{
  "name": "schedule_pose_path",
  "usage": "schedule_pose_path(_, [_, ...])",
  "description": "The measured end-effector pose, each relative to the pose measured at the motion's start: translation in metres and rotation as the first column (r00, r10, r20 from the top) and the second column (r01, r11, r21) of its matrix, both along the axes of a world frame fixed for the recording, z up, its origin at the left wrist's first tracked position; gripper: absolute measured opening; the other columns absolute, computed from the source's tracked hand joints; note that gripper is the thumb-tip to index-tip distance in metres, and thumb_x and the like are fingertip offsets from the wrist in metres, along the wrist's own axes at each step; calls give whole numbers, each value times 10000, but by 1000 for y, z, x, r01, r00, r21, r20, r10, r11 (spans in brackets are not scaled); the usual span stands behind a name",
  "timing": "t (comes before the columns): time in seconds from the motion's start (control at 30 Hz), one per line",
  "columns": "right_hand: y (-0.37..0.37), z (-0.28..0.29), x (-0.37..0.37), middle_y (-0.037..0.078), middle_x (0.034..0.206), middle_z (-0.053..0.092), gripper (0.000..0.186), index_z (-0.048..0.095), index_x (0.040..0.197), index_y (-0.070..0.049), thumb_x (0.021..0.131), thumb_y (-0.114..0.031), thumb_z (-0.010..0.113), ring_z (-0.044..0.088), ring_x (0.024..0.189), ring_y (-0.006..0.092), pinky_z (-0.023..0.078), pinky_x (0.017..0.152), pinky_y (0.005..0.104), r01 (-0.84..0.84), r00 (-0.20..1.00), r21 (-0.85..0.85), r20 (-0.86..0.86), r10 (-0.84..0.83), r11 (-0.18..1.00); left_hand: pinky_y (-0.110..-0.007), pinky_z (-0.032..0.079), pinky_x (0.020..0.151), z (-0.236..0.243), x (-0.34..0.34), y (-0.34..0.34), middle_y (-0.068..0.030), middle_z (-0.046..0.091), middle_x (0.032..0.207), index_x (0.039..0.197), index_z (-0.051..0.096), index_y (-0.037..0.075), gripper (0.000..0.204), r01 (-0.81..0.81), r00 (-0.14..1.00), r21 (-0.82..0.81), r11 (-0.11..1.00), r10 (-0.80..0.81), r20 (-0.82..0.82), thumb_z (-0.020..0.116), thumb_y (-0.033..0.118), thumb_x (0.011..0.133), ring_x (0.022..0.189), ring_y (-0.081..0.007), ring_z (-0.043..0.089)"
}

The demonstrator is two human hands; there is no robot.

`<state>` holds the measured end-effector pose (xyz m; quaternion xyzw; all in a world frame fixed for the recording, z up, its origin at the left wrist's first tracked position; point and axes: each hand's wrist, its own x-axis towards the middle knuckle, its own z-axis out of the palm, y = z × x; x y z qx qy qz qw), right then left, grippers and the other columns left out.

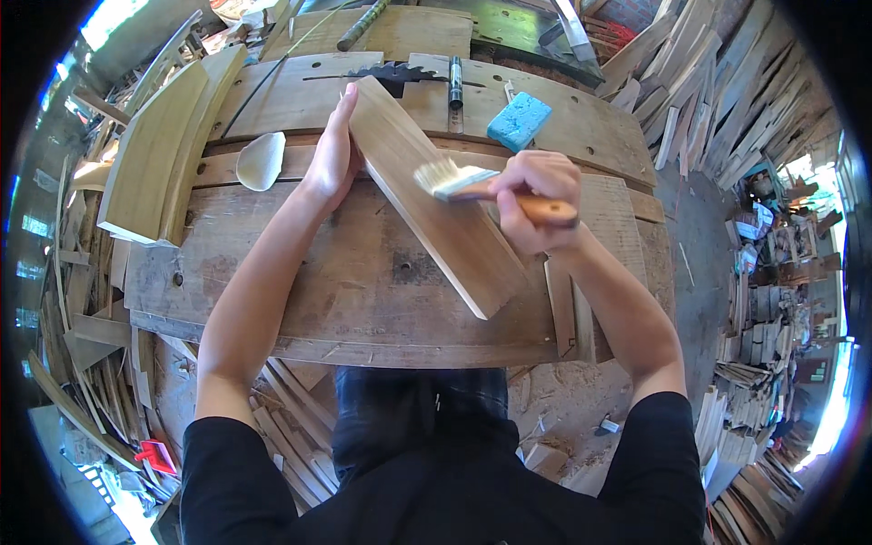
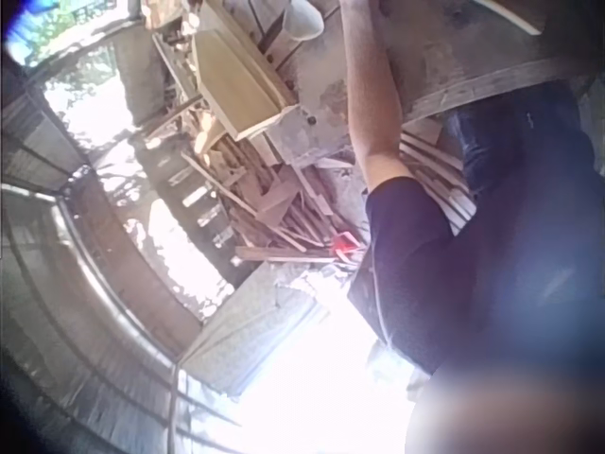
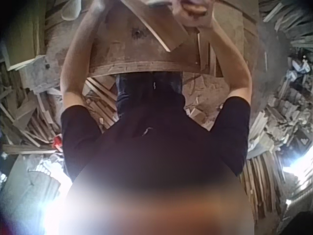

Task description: Apply a clear finish or adhesive to a wooden board using a paintbrush.

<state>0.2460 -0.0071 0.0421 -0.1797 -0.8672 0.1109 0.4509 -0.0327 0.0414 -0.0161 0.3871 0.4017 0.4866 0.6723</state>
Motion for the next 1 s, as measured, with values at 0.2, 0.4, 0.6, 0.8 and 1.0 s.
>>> schedule_pose_path(0.2, [-32, 0, -25, 39, 614, 563, 129, 597, 709, -97, 631, -95, 699, 550, 494, 207, 437, 493, 307, -204, 979, 32, 29, 203, 978, -429, 461, 1020, -2, 4, -3, -114, 581, 1364, 1448, 457, 96, 802, -37, 999, -8, 999, 37, 20, 452, 730, 957, 1227, -246, 590])
schedule_pose_path(0.4, [-7, -3, -6, 32, 579, 540, 140, 575, 681, -94, 637, -80, 707, 516, 469, 194, 407, 493, 293, -19, 1000, 95, -9, 20, 995, -429, 456, 1030, -4, 4, -3, -122, 575, 1381, 1445, 460, 89, 776, -34, 999, -15, 999, 35, 11, 452, 705, 972, 1231, -248, 592])
schedule_pose_path(0.6, [1, -1, 1, 19, 545, 525, 186, 581, 695, -68, 846, -103, 683, 477, 427, 184, 364, 447, 314, 61, 998, 46, -36, -60, 997, -370, 463, 996, -9, 9, 7, -95, 666, 1195, 1315, 571, 45, 666, -64, 996, 116, 991, 56, 71, 470, 625, 1004, 1087, -221, 635])
schedule_pose_path(0.8, [-19, -11, -5, 31, 641, 592, 372, 654, 864, -13, 1056, -294, 504, 499, 494, 94, 369, 467, 240, -56, 949, -466, -300, -99, 883, -345, 480, 935, -24, 5, 19, -131, 631, 1179, 1288, 543, -65, 759, -119, 992, 151, 981, 124, -25, 574, 614, 949, 997, -192, 612])
schedule_pose_path(1.0, [-9, -15, -14, 40, 695, 641, 336, 683, 913, -41, 1072, -274, 500, 566, 529, 76, 400, 463, 229, -183, 949, -800, -295, -109, 571, -367, 499, 966, -10, 3, 0, -144, 596, 1207, 1371, 428, -56, 773, -153, 981, 72, 986, 160, -106, 640, 548, 938, 1073, -220, 616])
